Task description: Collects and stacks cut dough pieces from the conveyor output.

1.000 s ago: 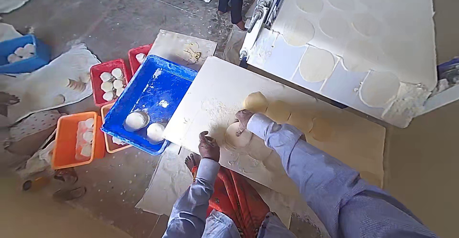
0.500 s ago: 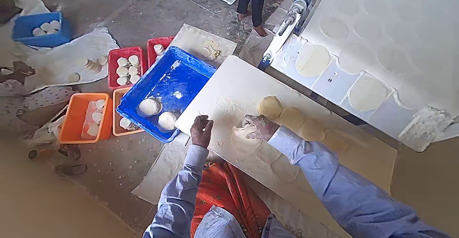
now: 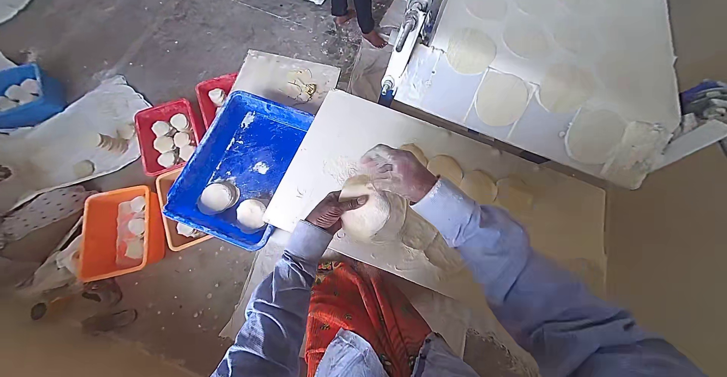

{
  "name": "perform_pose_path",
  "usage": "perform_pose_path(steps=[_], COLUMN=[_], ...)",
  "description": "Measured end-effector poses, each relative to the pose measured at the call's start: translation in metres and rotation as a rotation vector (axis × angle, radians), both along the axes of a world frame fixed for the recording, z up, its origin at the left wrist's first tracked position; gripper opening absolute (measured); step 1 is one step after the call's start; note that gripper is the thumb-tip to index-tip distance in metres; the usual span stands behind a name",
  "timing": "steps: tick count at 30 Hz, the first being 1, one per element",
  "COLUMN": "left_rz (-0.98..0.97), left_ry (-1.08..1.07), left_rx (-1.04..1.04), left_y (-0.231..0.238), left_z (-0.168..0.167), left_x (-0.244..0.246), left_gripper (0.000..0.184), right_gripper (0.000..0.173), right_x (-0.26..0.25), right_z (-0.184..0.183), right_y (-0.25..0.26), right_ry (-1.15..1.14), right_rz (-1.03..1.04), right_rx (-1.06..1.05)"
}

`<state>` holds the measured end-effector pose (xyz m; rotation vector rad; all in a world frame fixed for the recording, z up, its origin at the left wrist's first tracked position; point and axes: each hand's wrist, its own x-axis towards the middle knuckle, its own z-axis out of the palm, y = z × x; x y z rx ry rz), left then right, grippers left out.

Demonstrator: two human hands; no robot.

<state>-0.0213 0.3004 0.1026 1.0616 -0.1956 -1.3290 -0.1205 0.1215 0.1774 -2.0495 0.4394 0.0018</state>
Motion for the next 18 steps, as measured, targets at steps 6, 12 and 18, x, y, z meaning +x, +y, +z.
perform_pose_path(steps=[6,12,18], left_rz=[0.353,0.592,0.661], left_ry=[0.142,0.313,0.357], left_rx=[0.050,0.019,-0.055], left_y=[0.012,0.021,0.034], left_z=[-0.003,0.010,0.029], left_x=[0.003,0.008,0.007], left_gripper=[0.028,0.024,0.022], right_gripper=[0.039,0.012,0.007], right_x=[-0.055,-0.032,-0.019], right_z=[-0.066,-0.068,-0.048], right_y=[0.061,0.112,0.119], right_ry=[0.034,0.000,-0.132], right_rz=[-0.528,-0.772,-0.719], right_rx=[0.648,1.075,0.987])
